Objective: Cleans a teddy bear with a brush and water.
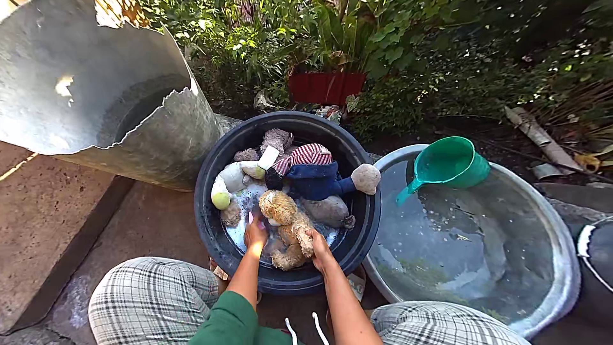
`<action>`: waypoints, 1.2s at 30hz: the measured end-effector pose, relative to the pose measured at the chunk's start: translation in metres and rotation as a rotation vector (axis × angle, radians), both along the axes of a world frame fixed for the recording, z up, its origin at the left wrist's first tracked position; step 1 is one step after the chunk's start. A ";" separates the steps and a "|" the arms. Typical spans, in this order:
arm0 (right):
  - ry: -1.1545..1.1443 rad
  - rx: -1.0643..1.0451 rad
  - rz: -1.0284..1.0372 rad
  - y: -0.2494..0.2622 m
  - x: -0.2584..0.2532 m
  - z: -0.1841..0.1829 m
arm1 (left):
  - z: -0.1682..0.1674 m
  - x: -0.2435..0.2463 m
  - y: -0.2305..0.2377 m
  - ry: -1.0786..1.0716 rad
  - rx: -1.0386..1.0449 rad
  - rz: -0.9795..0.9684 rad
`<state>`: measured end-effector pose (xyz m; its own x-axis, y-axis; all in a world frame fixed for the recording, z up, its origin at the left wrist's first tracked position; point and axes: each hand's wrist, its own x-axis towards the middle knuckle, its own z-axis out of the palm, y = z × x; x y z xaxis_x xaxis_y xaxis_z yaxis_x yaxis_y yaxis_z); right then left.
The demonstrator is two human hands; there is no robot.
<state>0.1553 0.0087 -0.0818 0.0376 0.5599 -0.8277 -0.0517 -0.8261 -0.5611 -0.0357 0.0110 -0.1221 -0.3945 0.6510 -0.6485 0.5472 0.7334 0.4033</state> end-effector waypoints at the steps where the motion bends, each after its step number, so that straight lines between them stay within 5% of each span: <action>1: -0.007 0.005 0.029 -0.001 0.000 -0.001 | -0.005 0.005 -0.001 0.030 -0.024 -0.025; 5: 0.018 -0.008 0.090 -0.001 -0.004 -0.003 | -0.008 0.003 0.001 0.041 -0.025 -0.019; 10: 0.063 -0.018 0.016 -0.001 -0.013 0.003 | 0.072 0.018 -0.031 -0.099 0.414 0.290; 14: 0.078 0.102 0.011 0.001 -0.022 0.005 | 0.124 0.063 -0.041 -0.276 0.488 0.004; 19: 0.046 0.238 0.098 -0.005 -0.018 -0.002 | 0.077 0.072 0.043 -0.158 0.251 -0.078; 26: 0.050 0.140 -0.026 -0.003 -0.014 -0.005 | 0.111 0.063 -0.035 -0.266 0.159 -0.288; 32: 0.048 0.192 -0.083 -0.004 -0.017 -0.011 | 0.084 0.072 0.042 -0.147 0.244 -0.263; 36: 0.053 0.192 -0.154 -0.005 -0.014 -0.011 | 0.083 0.067 -0.009 -0.280 0.330 -0.239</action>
